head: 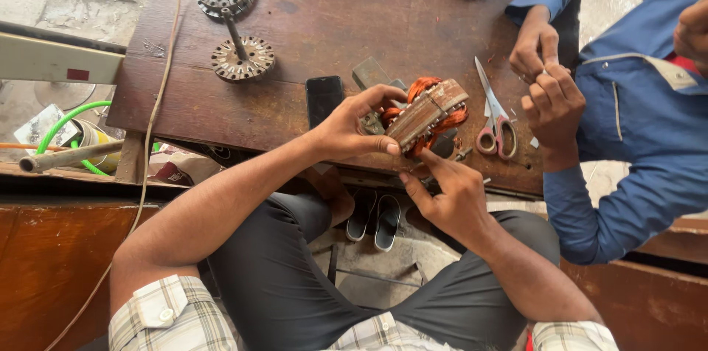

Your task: The person works on a motor armature, using a small metal tool to adjust or secure copper windings. They also use scissors to cut small pieces of white tape and apply them to the windings. Another person is present at the table, also working on a similar component.

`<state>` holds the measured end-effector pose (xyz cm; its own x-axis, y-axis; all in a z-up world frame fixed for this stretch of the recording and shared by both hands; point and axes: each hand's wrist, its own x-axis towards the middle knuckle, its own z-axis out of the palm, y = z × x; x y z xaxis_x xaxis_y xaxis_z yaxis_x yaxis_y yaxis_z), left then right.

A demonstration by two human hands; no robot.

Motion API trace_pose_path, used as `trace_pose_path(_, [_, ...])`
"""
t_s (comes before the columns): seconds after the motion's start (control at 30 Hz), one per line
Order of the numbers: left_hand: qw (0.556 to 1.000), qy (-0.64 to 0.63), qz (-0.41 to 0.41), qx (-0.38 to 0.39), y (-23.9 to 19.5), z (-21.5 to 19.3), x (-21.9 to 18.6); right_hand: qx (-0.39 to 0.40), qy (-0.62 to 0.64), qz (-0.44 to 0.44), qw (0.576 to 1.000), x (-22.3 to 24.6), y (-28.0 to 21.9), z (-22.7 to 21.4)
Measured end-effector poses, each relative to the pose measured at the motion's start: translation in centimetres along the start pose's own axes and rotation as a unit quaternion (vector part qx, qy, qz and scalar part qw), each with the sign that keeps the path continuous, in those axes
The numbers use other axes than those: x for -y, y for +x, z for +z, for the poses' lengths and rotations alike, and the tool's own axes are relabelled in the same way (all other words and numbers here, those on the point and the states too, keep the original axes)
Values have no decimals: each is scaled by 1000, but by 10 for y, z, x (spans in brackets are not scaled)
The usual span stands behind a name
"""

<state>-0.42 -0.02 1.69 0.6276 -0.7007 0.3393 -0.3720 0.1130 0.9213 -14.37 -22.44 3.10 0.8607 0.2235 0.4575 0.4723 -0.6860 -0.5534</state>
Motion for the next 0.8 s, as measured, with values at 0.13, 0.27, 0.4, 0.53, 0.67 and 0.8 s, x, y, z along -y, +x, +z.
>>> trace_pose_path(0.13, [1000,-19,-3,2,5,3,-6,14,14,24,1000,11,12,-19])
trace_pose_path(0.27, [1000,-3,1,-24,4,-9,-13,53,174,11,983,24,14,-61])
trace_pose_path(0.4, [999,32,-32,-10,-4,0,4,292,617,-79,727,31,-12,-66])
trace_pose_path(0.53, [999,38,-14,-19,2,-4,-5,404,521,-85,747,35,14,-54])
trace_pose_path(0.67, [999,41,-10,-31,6,-4,-4,292,390,-57,872,18,4,-91])
trace_pose_path(0.8, [999,16,-33,-10,-4,0,9,-211,506,-209,810,-4,-13,-83])
